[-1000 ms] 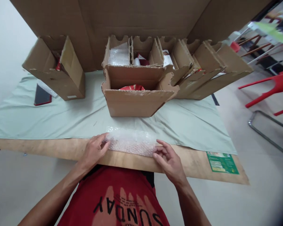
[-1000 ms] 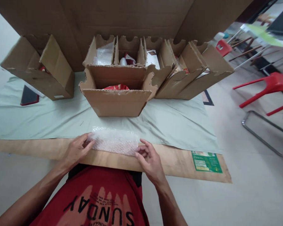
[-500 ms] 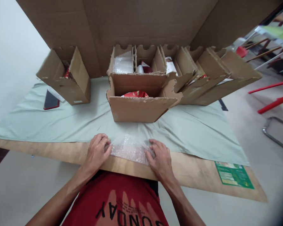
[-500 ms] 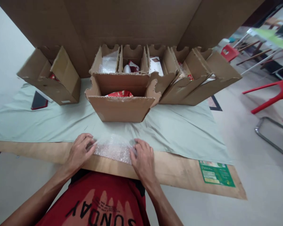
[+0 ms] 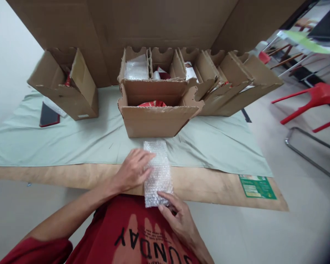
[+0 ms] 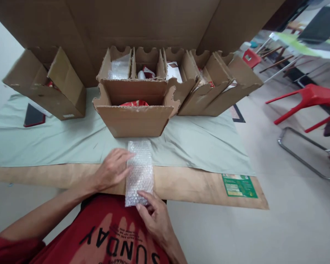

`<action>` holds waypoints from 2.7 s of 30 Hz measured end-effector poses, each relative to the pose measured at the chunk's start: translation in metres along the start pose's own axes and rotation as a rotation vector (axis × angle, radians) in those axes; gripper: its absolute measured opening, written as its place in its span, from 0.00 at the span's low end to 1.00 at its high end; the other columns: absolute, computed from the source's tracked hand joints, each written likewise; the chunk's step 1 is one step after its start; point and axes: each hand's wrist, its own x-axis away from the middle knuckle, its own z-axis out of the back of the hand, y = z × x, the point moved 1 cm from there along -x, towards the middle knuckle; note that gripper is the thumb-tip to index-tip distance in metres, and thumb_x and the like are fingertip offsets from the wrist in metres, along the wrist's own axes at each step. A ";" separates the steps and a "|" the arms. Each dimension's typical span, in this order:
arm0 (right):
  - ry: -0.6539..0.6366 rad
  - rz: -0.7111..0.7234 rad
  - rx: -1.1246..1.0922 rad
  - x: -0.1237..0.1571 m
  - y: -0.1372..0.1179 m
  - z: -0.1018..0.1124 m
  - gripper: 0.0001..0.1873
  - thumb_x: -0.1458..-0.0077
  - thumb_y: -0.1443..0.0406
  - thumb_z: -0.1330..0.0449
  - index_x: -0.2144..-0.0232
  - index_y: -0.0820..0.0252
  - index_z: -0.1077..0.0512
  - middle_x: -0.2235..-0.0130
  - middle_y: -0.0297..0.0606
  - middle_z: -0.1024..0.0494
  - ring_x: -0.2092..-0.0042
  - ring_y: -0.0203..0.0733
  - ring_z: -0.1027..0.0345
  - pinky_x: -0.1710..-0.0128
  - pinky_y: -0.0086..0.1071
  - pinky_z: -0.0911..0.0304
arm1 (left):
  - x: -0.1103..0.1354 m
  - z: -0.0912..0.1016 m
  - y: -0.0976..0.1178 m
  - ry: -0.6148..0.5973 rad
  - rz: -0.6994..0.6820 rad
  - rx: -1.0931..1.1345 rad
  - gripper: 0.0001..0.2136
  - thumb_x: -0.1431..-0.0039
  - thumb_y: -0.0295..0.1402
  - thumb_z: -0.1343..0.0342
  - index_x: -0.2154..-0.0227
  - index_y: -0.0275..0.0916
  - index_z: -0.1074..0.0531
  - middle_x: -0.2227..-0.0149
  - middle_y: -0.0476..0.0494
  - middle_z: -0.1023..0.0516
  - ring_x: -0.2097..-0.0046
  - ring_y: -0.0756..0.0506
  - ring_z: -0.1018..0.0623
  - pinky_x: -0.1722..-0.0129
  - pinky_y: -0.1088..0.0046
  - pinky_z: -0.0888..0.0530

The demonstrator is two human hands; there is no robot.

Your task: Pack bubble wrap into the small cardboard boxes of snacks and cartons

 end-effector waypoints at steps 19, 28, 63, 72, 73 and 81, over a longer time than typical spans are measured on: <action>0.198 0.470 0.356 -0.062 0.003 0.022 0.18 0.37 0.68 0.41 0.46 0.52 0.26 0.49 0.42 0.19 0.47 0.49 0.26 0.46 0.47 0.30 | 0.041 -0.026 0.001 0.135 0.279 0.041 0.21 0.36 0.25 0.47 0.40 0.38 0.33 0.68 0.48 0.20 0.62 0.42 0.24 0.56 0.62 0.28; 0.039 0.702 0.826 -0.082 0.009 0.011 0.21 0.40 0.77 0.45 0.48 0.58 0.25 0.42 0.45 0.21 0.38 0.53 0.33 0.48 0.46 0.36 | 0.046 -0.017 0.014 0.154 0.138 -0.052 0.13 0.41 0.33 0.37 0.53 0.38 0.23 0.53 0.35 0.25 0.52 0.38 0.26 0.51 0.57 0.26; -0.041 0.378 0.333 -0.077 -0.044 0.036 0.34 0.44 0.59 0.32 0.37 0.54 0.34 0.47 0.45 0.21 0.51 0.49 0.23 0.49 0.42 0.27 | 0.025 -0.002 0.034 0.016 0.483 0.701 0.12 0.38 0.28 0.45 0.54 0.43 0.23 0.55 0.46 0.16 0.54 0.45 0.18 0.52 0.69 0.22; -0.108 0.451 0.416 -0.099 -0.112 0.096 0.02 0.39 0.63 0.37 0.65 0.52 0.24 0.69 0.31 0.19 0.70 0.39 0.25 0.72 0.28 0.31 | -0.002 0.047 0.022 0.343 0.009 0.218 0.19 0.37 0.31 0.40 0.44 0.43 0.33 0.47 0.37 0.21 0.45 0.39 0.22 0.46 0.59 0.22; -0.005 0.479 0.420 -0.104 -0.125 0.111 0.03 0.39 0.61 0.37 0.63 0.50 0.23 0.67 0.32 0.18 0.69 0.39 0.24 0.71 0.29 0.31 | -0.008 0.062 0.015 0.440 -0.005 0.105 0.22 0.37 0.30 0.40 0.41 0.42 0.34 0.43 0.34 0.25 0.39 0.37 0.26 0.41 0.54 0.25; 0.415 0.679 0.929 -0.213 -0.208 0.159 0.06 0.40 0.60 0.38 0.65 0.55 0.24 0.70 0.34 0.22 0.71 0.39 0.30 0.71 0.33 0.36 | -0.059 0.101 -0.031 0.583 -0.027 -0.264 0.20 0.37 0.21 0.42 0.44 0.44 0.30 0.44 0.39 0.23 0.36 0.35 0.28 0.39 0.49 0.27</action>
